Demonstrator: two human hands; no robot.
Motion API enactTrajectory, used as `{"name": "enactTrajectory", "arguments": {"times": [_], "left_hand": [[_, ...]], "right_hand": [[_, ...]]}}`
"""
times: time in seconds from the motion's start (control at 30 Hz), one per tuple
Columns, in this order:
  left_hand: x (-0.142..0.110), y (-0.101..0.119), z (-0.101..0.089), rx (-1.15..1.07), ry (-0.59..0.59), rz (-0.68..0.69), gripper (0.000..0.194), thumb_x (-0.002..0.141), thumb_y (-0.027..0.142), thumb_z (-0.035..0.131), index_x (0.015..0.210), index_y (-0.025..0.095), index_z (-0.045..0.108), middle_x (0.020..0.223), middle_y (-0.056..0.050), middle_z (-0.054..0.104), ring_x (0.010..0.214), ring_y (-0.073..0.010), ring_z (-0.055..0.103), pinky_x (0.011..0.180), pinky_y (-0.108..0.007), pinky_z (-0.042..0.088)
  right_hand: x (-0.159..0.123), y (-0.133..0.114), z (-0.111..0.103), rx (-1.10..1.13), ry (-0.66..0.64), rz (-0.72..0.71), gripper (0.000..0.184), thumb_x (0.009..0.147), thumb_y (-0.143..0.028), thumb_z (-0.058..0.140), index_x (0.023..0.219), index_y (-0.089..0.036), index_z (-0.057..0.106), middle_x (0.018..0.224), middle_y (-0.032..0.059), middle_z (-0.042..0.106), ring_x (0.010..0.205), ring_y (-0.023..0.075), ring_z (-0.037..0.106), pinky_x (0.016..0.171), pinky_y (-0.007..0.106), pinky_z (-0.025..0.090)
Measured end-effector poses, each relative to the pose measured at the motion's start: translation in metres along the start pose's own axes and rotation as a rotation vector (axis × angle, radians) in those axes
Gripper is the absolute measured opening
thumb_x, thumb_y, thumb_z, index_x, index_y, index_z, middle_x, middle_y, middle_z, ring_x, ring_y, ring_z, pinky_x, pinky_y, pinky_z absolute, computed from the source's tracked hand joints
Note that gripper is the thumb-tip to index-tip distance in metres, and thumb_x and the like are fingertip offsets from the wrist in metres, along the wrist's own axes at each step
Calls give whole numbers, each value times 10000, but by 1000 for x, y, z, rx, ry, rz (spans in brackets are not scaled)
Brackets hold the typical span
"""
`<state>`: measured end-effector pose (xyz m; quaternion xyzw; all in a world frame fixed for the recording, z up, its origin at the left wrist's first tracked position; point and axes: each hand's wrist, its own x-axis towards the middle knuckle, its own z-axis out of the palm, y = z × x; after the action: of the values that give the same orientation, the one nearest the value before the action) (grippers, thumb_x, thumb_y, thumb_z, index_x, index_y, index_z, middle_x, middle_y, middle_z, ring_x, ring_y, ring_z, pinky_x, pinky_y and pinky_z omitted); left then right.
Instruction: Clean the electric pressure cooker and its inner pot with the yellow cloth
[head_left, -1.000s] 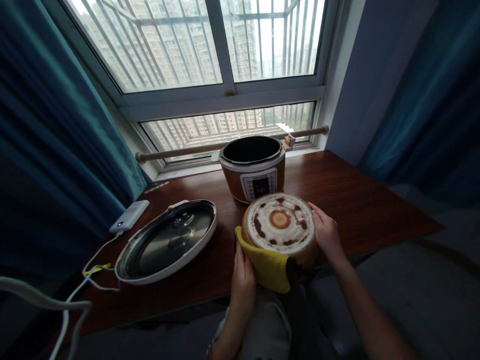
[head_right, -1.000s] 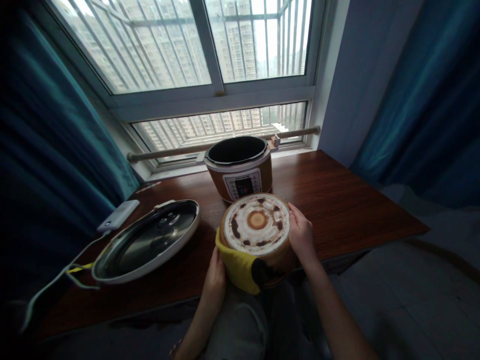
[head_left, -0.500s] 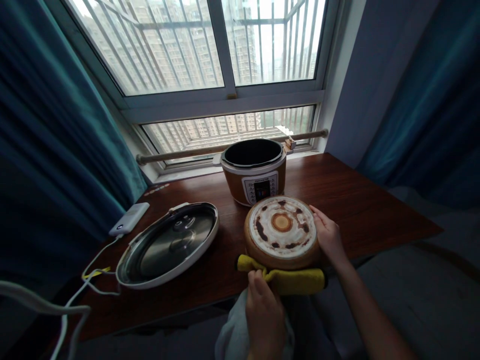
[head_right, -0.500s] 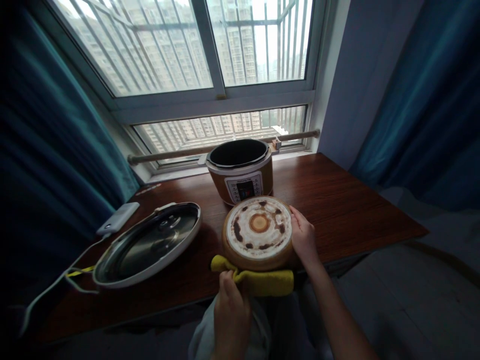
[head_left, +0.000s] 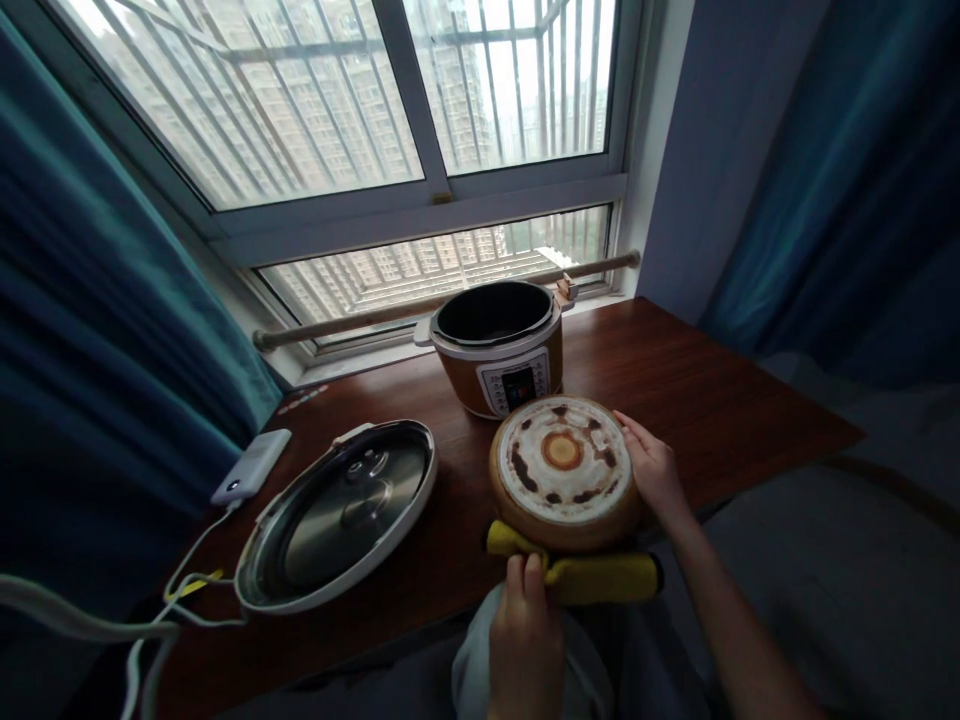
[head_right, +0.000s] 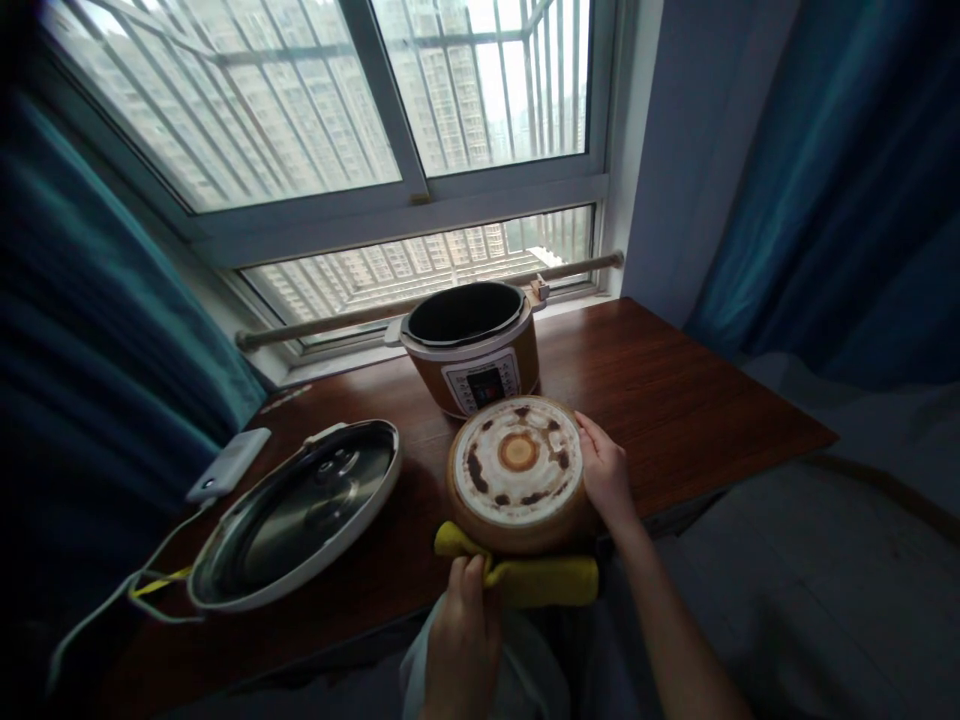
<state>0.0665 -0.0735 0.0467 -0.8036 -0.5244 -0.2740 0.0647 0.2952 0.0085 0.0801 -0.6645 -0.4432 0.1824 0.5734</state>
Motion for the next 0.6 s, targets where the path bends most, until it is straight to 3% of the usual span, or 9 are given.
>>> {"name": "enactTrajectory", "arguments": {"times": [0.23,0.43,0.6], "left_hand": [[1,6,0,-22,-58,56,268,800,45,385,967,191,535,787,-40,582,586,-149,594,507,-228,460],[-2,22,4,46,-90,54,309,745,14,433,929,214,582,764,-38,601,513,-146,559,462,-237,404],[5,33,-10,-212,-197,100,315,740,35,418,915,234,590,792,-33,631,626,-159,600,523,-232,442]], "right_hand": [[1,1,0,-9,-9,-5,471,828,-401,401,1141,-120,615,1146,126,618,1052,235,577,949,378,425],[3,-1,-2,-28,-12,-10,474,826,-402,396,1136,-119,618,1144,131,617,1048,242,579,951,388,421],[0,1,-2,1,-27,-2,485,824,-411,398,1135,-107,611,1156,143,608,1067,252,563,959,399,409]]}}
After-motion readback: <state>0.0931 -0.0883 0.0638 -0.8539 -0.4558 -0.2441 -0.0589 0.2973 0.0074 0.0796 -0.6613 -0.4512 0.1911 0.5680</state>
